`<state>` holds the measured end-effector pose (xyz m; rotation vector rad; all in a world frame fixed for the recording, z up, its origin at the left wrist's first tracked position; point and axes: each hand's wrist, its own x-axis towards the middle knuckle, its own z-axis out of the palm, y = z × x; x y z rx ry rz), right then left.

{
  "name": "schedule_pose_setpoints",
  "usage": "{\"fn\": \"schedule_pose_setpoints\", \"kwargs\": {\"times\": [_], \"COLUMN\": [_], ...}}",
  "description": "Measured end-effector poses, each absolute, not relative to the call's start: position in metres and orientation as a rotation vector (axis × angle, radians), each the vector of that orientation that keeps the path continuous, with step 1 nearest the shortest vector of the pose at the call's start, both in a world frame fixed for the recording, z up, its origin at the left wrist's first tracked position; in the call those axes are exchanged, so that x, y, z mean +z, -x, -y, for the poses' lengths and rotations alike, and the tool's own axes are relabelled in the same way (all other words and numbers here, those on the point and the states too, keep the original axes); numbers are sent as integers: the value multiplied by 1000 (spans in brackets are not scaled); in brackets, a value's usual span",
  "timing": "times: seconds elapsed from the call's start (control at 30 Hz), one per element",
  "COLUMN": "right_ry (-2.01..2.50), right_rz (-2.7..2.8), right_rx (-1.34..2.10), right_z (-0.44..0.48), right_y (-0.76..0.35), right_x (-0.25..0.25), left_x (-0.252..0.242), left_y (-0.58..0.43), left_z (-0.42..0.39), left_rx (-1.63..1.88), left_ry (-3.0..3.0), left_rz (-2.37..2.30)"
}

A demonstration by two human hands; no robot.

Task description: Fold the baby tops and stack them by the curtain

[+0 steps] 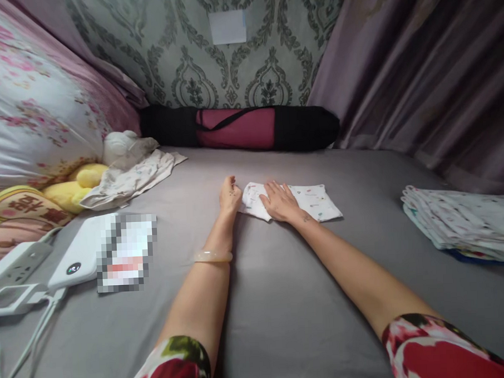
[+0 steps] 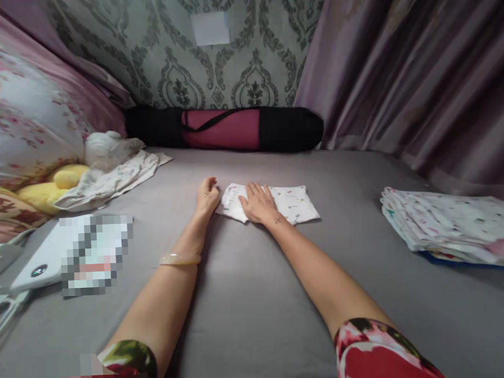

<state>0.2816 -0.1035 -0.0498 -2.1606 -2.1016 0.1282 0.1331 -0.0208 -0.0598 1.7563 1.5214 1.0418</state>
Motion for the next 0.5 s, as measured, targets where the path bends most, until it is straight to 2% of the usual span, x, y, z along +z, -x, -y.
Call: {"fn": "schedule_pose_setpoints", "kwargs": {"times": [0.5], "right_ry": [1964], "right_rz": [2118], "right_rx": [178], "right_z": [90], "right_y": [-233], "right_x": [-43], "left_x": [-75], "left_y": [-132], "left_z": [8], "left_rx": [1147], "left_ry": [-1791], "left_rz": [-1484]}}
